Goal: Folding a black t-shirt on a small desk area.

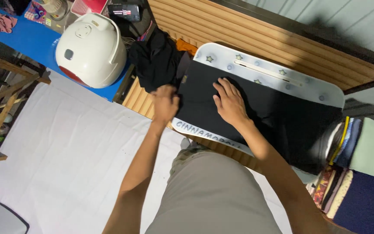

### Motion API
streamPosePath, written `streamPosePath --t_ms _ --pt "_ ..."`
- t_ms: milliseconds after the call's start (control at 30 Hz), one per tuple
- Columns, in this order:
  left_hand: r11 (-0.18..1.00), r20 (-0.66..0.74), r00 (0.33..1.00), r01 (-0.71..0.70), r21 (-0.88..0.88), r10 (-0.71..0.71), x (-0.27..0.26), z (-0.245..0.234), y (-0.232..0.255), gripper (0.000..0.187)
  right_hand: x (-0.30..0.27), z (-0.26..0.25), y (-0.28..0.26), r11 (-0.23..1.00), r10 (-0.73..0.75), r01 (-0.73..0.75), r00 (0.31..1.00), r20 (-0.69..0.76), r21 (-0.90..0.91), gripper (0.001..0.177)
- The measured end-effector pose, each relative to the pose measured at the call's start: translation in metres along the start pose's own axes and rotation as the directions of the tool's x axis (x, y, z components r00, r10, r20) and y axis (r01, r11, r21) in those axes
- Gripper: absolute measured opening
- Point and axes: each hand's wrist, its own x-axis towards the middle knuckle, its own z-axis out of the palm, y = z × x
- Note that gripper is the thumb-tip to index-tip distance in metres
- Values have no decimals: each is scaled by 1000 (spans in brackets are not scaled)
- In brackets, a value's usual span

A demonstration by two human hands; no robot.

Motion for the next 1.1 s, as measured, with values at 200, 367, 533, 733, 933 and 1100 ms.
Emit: streamPosePath --t_ms 200,367,533,733,933,1100 --pt "978 405 896 -209 23 182 21 3 38 57 14 43 -19 970 56 -37 996 72 -239 72" --pt "958 555 815 -268 106 167 28 -10 27 58 -6 51 -20 940 129 -108 991 43 -323 72" --pt "931 543 805 -349 110 237 46 -15 44 58 -26 39 -32 872 283 -261 959 -7 -415 73" --pt "913 359 847 -406 -38 391 57 43 56 53 -59 35 -40 908 261 -288 957 -129 -304 66" --pt "855 390 776 -514 -66 497 51 64 78 58 -108 18 -32 933 332 -352 922 -198 -76 33" --pt "862 434 773 -506 -17 462 59 45 107 60 -141 -31 -31 821 421 -555 748 -512 -135 34"
